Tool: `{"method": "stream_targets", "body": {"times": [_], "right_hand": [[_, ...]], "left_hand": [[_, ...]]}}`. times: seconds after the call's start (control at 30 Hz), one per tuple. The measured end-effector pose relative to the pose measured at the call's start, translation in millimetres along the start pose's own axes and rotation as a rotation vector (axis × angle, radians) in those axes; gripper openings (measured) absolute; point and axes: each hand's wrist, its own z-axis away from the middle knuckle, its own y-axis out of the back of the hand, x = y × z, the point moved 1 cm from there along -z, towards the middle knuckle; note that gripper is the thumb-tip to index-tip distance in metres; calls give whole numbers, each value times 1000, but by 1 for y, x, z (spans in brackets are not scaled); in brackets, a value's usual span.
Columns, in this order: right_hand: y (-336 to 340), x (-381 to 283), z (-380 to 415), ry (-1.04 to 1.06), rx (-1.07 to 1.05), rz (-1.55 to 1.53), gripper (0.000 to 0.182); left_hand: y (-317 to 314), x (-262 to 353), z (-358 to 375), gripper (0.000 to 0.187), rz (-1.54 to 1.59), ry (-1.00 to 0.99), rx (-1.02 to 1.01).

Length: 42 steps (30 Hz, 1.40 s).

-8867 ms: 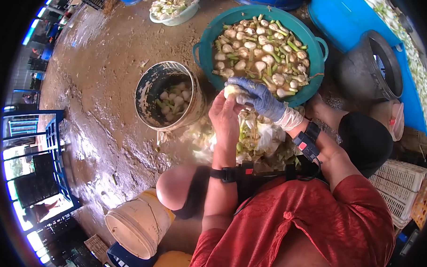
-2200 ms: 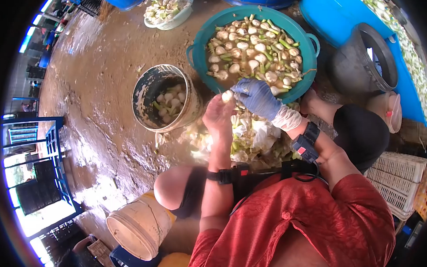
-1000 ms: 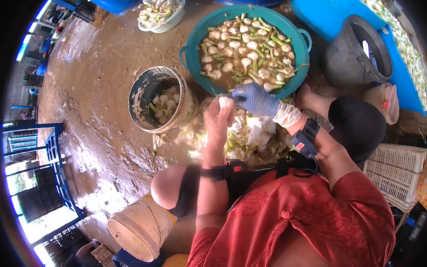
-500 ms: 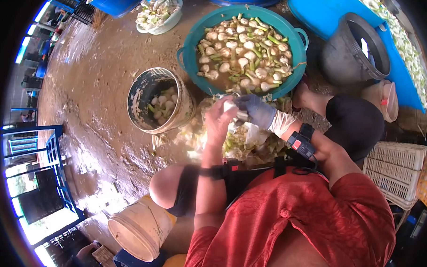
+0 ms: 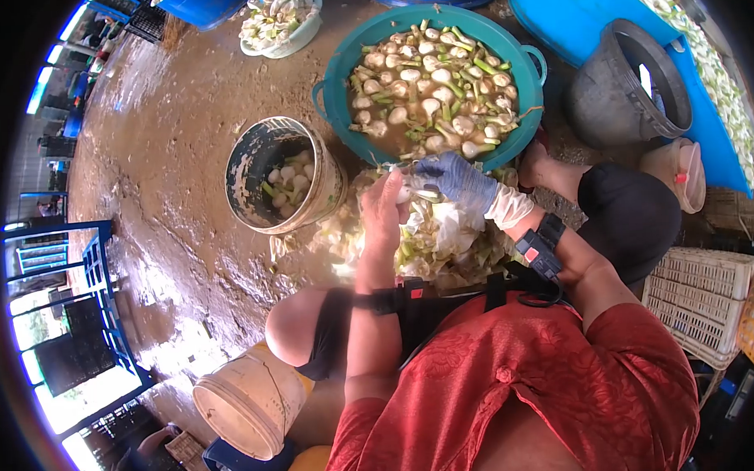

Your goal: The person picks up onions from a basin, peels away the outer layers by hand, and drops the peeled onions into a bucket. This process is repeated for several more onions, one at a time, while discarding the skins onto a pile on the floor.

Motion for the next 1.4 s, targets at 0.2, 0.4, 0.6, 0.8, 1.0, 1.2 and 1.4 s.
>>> {"method": "stream_targets", "body": {"times": [0.2, 0.4, 0.6, 0.8, 1.0, 1.2, 1.4], "right_hand": [[8, -1, 0, -23, -84, 226, 23], [-5, -19, 9, 431, 10, 340, 30], [-18, -6, 12, -231, 79, -947, 26], [-19, -29, 16, 164, 167, -218, 14], [19, 6, -6, -393, 153, -1949, 19], [37, -37, 18, -314, -95, 394, 19], [12, -12, 15, 55, 109, -58, 33]], "left_hand": [[-3, 1, 0, 37, 139, 3, 12], [-9, 14, 7, 33, 358, -53, 3], [-6, 13, -2, 34, 771, -110, -172], [-9, 14, 2, 36, 939, -51, -227], [2, 25, 15, 36, 1189, -81, -545], [-9, 23, 18, 32, 890, -74, -215], [-12, 27, 17, 35, 689, -103, -224]]}}
